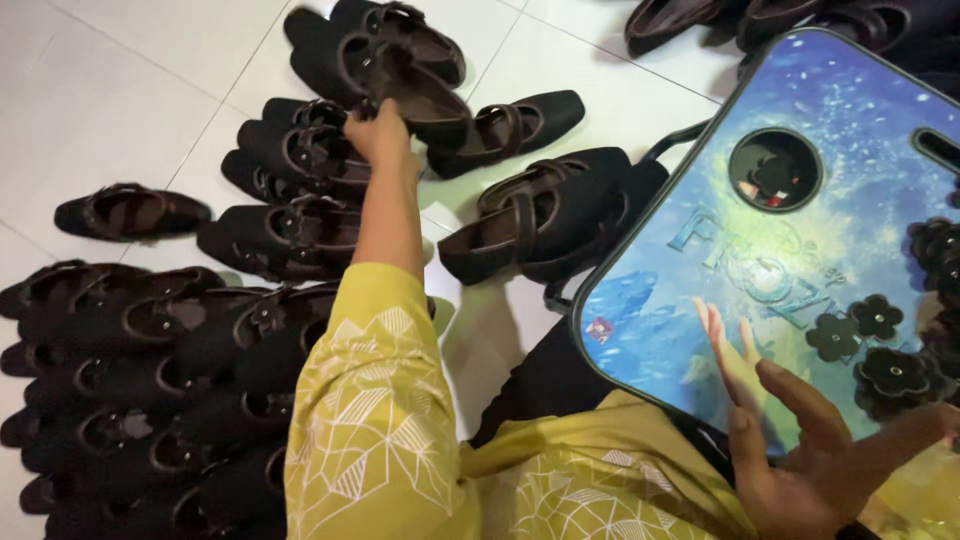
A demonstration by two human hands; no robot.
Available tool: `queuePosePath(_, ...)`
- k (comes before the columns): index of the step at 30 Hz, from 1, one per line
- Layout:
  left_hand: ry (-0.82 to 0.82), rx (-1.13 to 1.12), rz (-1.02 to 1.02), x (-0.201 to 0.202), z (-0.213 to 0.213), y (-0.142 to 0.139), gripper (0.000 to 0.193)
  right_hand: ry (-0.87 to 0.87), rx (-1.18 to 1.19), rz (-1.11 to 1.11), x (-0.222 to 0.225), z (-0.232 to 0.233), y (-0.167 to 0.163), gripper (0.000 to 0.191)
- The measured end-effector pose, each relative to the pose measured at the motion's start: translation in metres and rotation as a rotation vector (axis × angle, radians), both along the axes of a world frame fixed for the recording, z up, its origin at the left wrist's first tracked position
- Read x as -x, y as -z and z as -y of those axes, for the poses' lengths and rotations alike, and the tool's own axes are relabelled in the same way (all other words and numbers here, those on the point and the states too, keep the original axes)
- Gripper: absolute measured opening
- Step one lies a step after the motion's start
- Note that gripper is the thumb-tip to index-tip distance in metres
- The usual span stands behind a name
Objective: The person sits on the floor with a lap tray and attaches black flower-shaped cutouts to the straps of black mary-jane shoes. They pick up flower pieces, apply glue from a small container, press the flowers onto the shoe straps, and set finished shoes aside among many completed pairs on the floor.
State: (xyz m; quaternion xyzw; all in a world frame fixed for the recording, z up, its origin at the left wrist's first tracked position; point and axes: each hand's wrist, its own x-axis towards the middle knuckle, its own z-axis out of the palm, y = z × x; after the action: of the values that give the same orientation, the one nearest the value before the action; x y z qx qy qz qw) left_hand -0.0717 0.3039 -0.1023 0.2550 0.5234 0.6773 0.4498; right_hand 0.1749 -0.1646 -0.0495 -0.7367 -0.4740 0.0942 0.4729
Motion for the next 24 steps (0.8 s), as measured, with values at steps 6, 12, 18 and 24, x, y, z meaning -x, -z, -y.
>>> queuePosePath(6,-0.182,0.245,-0.243,-0.017,0.016,-0.018,0.067,0.047,-0.083,-0.185,0.004,0.004,0.000,0.117)
queuePosePath(12,0.136,-0.301,-1.291,-0.057,0.083,-0.009,0.055,-0.086,-0.191,-0.301,-0.009,-0.002,0.007,0.118)
queuePosePath(18,0.520,-0.112,-1.961,-0.080,0.067,0.040,0.019,-0.173,-0.124,-0.059,-0.007,0.006,-0.002,0.119)
queuePosePath(24,0.648,-0.075,-1.847,-0.095,0.051,0.032,0.026,-0.170,-0.170,0.306,-0.022,0.019,-0.019,0.115)
